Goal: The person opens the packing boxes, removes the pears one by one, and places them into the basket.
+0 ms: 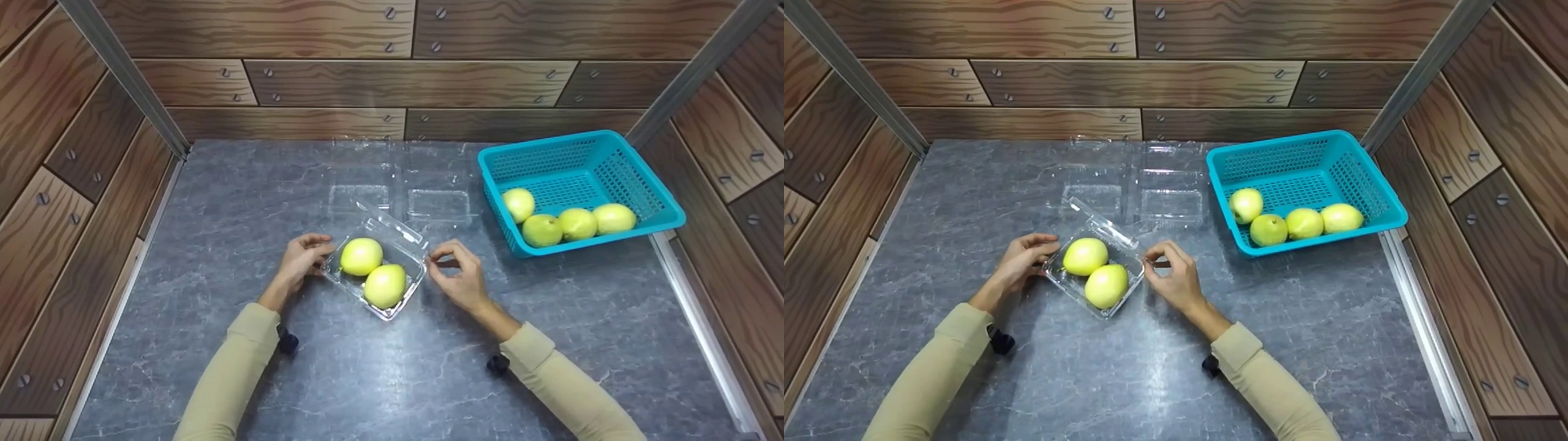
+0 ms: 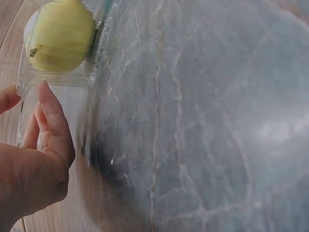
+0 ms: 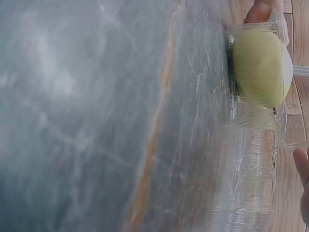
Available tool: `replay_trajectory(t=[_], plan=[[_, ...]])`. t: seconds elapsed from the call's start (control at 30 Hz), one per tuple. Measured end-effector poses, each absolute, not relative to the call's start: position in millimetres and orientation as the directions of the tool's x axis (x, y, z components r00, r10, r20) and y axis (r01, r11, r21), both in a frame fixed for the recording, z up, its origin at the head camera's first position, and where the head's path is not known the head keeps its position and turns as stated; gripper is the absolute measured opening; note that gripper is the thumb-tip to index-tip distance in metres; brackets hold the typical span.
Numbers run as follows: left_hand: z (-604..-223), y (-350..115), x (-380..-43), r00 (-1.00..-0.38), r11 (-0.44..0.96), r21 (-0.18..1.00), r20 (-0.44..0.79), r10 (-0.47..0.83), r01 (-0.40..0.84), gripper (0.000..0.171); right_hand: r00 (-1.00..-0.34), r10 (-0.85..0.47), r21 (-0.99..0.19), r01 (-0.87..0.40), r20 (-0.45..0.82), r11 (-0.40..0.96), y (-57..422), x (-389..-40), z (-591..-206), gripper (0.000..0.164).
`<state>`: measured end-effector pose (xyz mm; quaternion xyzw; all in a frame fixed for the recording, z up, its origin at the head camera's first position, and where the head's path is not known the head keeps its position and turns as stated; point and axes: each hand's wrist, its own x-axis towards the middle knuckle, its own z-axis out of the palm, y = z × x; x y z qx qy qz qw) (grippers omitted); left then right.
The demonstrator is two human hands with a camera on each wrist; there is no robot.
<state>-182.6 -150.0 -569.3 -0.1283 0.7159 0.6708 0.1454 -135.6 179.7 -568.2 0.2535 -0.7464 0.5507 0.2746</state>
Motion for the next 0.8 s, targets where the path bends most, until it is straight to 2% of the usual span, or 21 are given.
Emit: replay_trajectory(t=[0.43,0.8], plan=[[-566.3,-146.0,-186.1,-0.924,0.112,0.921,-0.38,0.044,-0.374,0.038,-0.737,-0.055,-0.71,-0.667,0.674,0.224,179.4,-137.6,-569.9,0.016],[-567.4,-146.3,-183.3,-0.926,0.136,0.92,-0.375,0.047,-0.366,0.036,-0.773,-0.016,-0.746,-0.617,0.634,0.25,177.1,-138.8,-567.1,0.02]])
